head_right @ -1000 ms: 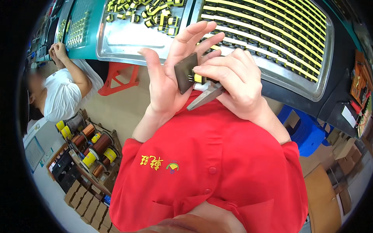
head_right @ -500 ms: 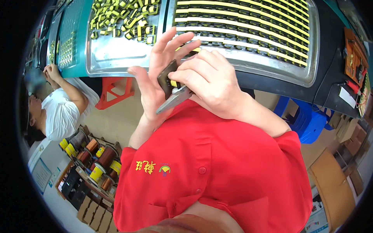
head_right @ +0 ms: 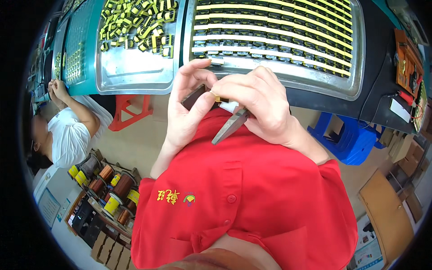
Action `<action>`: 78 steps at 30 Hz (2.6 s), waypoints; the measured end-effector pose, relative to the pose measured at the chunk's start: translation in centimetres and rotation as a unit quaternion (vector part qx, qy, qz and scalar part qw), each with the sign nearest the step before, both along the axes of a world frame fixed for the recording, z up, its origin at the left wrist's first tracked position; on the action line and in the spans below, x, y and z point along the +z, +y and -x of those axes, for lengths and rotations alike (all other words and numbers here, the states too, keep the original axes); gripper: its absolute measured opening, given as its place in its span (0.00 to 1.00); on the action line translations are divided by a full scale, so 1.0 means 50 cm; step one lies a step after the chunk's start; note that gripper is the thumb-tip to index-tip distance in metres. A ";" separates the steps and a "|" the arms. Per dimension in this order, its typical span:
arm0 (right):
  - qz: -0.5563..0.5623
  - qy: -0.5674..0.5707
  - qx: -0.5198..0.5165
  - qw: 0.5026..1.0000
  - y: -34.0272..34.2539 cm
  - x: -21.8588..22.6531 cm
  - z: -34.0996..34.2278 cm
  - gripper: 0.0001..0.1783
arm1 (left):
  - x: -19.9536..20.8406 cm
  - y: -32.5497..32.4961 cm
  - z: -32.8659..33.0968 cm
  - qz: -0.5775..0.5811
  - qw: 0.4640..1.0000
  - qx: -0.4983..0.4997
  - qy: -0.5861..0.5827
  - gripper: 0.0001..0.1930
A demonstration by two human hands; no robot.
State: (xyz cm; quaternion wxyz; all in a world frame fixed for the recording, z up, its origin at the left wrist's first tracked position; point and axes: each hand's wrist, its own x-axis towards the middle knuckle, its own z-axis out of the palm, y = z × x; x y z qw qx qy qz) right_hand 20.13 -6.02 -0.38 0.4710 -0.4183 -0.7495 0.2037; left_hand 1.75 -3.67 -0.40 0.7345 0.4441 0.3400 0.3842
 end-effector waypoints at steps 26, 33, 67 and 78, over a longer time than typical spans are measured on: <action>0.028 -0.211 -0.134 0.968 0.041 -0.036 -0.002 0.24 | -0.043 0.082 0.105 -0.339 0.794 0.193 0.465 0.13; 0.031 -0.228 -0.126 0.965 0.048 -0.026 0.007 0.23 | -0.051 0.100 0.094 -0.338 0.728 0.132 0.582 0.18; 0.047 -0.100 0.026 0.994 0.015 0.026 0.012 0.26 | 0.013 0.014 0.029 -0.012 0.996 -0.067 0.063 0.27; 0.132 0.061 0.021 0.989 0.022 0.014 0.002 0.25 | 0.015 0.022 0.026 0.098 0.991 0.029 -0.087 0.29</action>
